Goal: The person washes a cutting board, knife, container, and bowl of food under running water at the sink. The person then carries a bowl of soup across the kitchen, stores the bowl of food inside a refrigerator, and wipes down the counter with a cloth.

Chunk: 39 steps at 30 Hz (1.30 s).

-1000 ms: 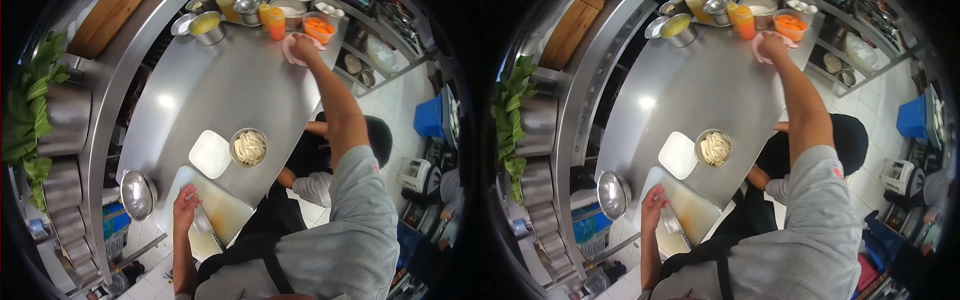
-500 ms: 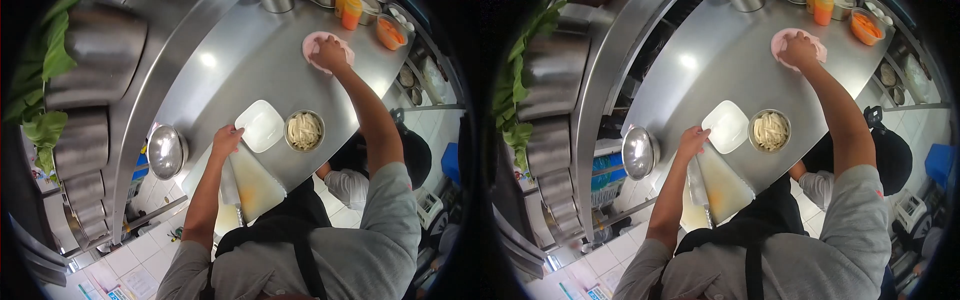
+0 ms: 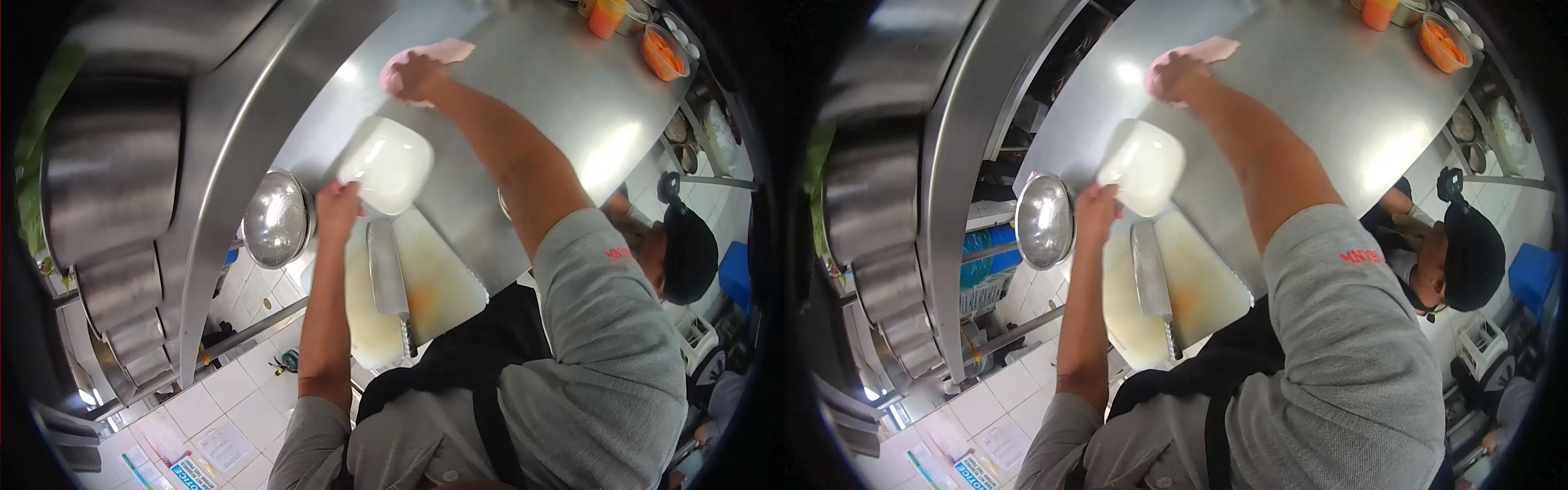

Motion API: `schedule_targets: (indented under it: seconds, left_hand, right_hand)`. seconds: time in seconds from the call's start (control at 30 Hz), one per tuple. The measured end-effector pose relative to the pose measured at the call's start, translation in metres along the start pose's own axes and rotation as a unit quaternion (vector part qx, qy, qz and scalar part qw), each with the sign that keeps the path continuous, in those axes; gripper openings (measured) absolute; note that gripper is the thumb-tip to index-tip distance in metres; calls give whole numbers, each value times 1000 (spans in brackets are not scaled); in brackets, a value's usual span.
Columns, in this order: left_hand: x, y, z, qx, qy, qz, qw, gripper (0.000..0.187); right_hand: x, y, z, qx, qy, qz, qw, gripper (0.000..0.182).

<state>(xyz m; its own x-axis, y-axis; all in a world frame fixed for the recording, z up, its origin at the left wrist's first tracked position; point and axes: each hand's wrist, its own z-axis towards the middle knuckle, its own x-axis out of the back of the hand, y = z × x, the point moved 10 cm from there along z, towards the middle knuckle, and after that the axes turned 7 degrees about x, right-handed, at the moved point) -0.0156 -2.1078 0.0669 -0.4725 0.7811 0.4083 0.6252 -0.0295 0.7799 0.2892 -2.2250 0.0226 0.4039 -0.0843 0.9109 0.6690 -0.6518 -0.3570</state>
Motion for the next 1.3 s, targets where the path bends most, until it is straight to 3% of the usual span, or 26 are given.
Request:
schedule_targets:
  seconds: [0.1, 0.27, 0.47, 0.6, 0.73, 0.83, 0.9, 0.97, 1.0, 1.03, 1.07, 1.13, 1.3]
  left_hand:
    - [72, 0, -23, 9, 97, 19, 995, 20]
    - [118, -28, -55, 2, 71, -77, 994, 14]
    - [107, -49, -79, -8, 22, -80, 997, 11]
    - [96, -53, -84, -8, 11, -67, 998, 13]
    - [72, -31, -100, -27, -13, -61, 998, 15]
    - [65, -27, -103, -31, -18, -62, 997, 15]
    - [65, -27, -110, -25, -17, -65, 997, 14]
    - [67, -26, -120, -14, -25, -89, 996, 10]
    - [69, -31, -122, -9, -28, -87, 996, 9]
    - [71, -33, -129, -8, -30, -83, 996, 9]
    - [73, -33, -136, -2, -23, -85, 996, 10]
    - [75, -36, -149, 16, -7, -78, 997, 11]
    - [87, -53, -185, 20, -15, -30, 999, 15]
  right_hand:
    - [-19, -56, -46, 46, 50, 6, 998, 40]
    - [-59, -84, -174, 43, 143, 30, 988, 31]
    - [-94, -96, -340, 10, 102, 63, 993, 28]
    - [-97, -100, -369, 11, 82, 82, 993, 31]
    - [-86, -112, -324, 61, 144, 78, 985, 36]
    - [-56, -125, -335, 47, 85, -17, 995, 40]
    - [1, -120, -383, 33, 178, 101, 978, 43]
    - [31, -61, -433, -140, 349, 155, 913, 44]
    - [33, -31, -446, -206, 357, 174, 895, 45]
    - [33, -1, -457, -274, 362, 194, 869, 50]
    - [32, 17, -454, -277, 364, 195, 867, 50]
    - [-13, 62, -439, -365, 227, 275, 860, 47]
    - [-34, 79, -423, -321, 259, 191, 891, 42]
